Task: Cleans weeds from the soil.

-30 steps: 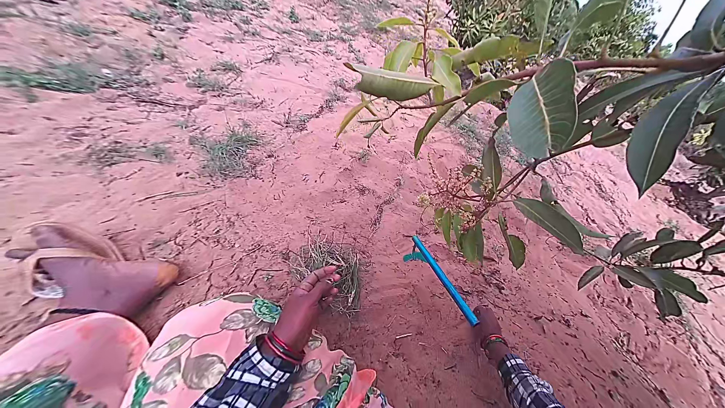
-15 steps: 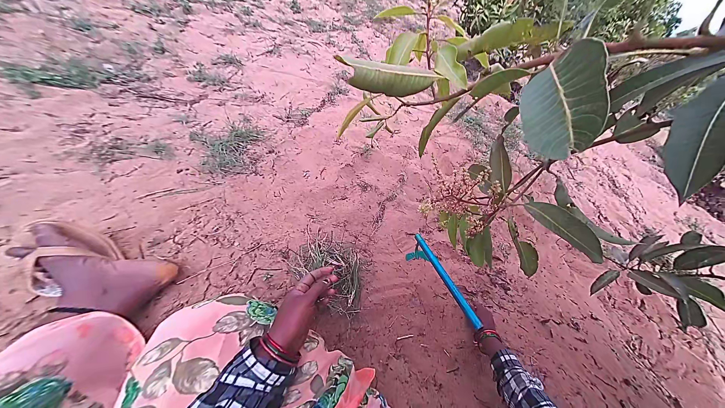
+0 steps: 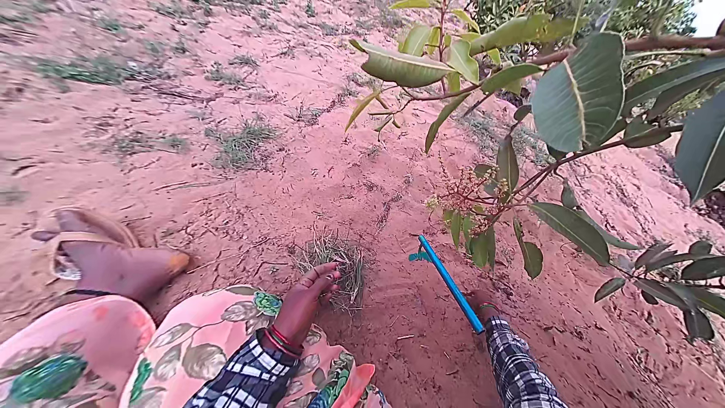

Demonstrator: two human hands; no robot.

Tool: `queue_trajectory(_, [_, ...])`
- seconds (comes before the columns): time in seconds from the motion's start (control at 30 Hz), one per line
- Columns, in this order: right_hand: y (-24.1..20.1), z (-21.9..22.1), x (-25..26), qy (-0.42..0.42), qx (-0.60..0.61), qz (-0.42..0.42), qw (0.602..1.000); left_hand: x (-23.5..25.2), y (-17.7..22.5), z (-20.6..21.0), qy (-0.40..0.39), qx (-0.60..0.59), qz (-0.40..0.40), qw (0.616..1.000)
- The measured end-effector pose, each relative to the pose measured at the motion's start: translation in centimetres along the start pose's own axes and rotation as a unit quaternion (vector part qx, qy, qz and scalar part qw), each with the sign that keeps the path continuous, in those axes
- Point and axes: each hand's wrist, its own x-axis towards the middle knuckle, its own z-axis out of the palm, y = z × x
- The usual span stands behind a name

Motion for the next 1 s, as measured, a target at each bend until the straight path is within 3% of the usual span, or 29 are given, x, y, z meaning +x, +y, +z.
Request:
queue_trajectory(0.2, [1.4,-2.0,-3.8,-0.02,0.059,-0.033,0.998,0.0,0.2,0.1,-0.004,-0.007,-0.003,1.0])
queue_trajectory(0.33, [1.4,0.1,-10.5,-0.156,-0.003,-0.055,0.986,0.1,0.2,0.3,-0.009,-0.008,-0.014,1.0])
queue_trajectory(0.4, [1.4,3.1,-12.5,-0.226,-0.043,-0.177,0.957,0.1,0.2,0.4,-0.015,-0.005,-0.014,1.0])
queue_trajectory(0.47, [2.6,8.1,-12.2,-0.182,-0.007,-0.412,0.893,0.0,0.2,0.3,-0.016,-0.011,-0.011,1.0])
queue_trajectory(0.53, [-3.2,7.0,-15.6,-0.288,-0.014,-0.281,0.915,-0.3,0.4,0.3,-0.014,-0.007,-0.011,1.0])
queue_trajectory(0.6, [-6.3,6.6,-16.6,-0.252,0.065,-0.232,0.937,-0.7,0.6,0.2,-0.014,-0.004,-0.011,1.0])
queue_trajectory(0.67, [-7.4,5.6,-15.7,-0.229,0.104,-0.253,0.934,-1.0,0.7,0.2,-0.014,-0.002,-0.011,1.0])
queue_trajectory(0.77, [-7.4,4.0,-14.2,-0.222,-0.012,-0.284,0.933,-1.2,1.1,0.1,-0.019,0.002,-0.005,1.0])
queue_trajectory(0.87, [-7.2,3.5,-16.4,-0.203,-0.162,-0.177,0.95,-1.3,1.1,0.1,-0.02,-0.004,-0.008,1.0])
queue_trajectory(1.0, [-5.0,6.4,-22.7,-0.291,-0.283,-0.145,0.902,-0.8,1.1,0.2,-0.021,-0.012,-0.01,1.0])
